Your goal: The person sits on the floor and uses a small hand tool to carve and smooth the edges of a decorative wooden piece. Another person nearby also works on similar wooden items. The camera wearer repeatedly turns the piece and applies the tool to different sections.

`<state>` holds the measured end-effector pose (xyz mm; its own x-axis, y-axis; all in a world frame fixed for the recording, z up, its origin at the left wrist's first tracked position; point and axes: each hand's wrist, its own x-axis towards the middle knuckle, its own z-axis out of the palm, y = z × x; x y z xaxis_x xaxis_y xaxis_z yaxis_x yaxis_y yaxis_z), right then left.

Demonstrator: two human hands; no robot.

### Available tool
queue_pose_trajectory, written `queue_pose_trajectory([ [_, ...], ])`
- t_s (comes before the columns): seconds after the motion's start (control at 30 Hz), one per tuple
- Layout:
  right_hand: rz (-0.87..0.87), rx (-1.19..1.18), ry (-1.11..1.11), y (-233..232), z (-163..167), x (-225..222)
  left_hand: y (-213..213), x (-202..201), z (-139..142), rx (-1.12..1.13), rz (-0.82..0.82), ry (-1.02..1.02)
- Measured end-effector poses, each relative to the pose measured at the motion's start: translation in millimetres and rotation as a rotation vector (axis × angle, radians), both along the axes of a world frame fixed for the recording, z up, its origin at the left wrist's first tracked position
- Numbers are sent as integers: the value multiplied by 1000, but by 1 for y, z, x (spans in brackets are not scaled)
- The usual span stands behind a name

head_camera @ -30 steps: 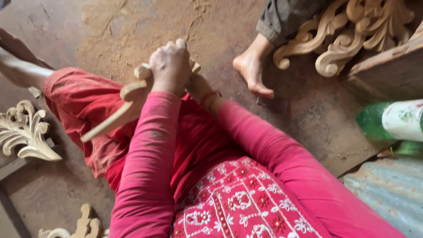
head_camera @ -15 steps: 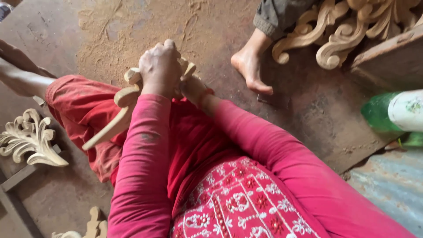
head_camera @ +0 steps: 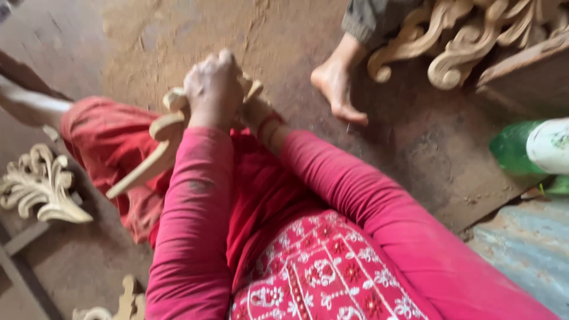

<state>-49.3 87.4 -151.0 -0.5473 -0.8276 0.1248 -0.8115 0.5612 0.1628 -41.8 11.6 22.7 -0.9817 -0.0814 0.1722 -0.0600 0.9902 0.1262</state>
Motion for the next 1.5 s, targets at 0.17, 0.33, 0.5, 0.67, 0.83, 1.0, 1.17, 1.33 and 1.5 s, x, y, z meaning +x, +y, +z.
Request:
queue_pose_trajectory([
  [0.17,13,-266,-606,1,0,2,-1,0,1,-32,-18,24],
  [0.33,103,-382,65,-1,0,9,-3,0,0,-56,-5,1],
  [0.5,-346,-419,-1238,-4,-4,8,-7,0,-6,-101,-50,65],
  [0.67,95,-458,-249,1,0,5,-9,-3,-13,-57,-10,8],
  [0.83,-376,-875,-983,-5,4,11,-7,-3,-12,-74,-16,4],
  [1.0,-162,-1457,-1797,-3,-8,10,-7,-8,-13,-48,17,-38],
  [1.17,-190,-561,-614,3,-4,-4,-6,-10,-18,-98,34,-18],
  [1.33,-530,-901,-938,4,11,-8,8,-15,1,-239,50,-122],
  [1.5,-369,-1008,-984,17,4,-16,-14,1,42,-156,108,-186],
])
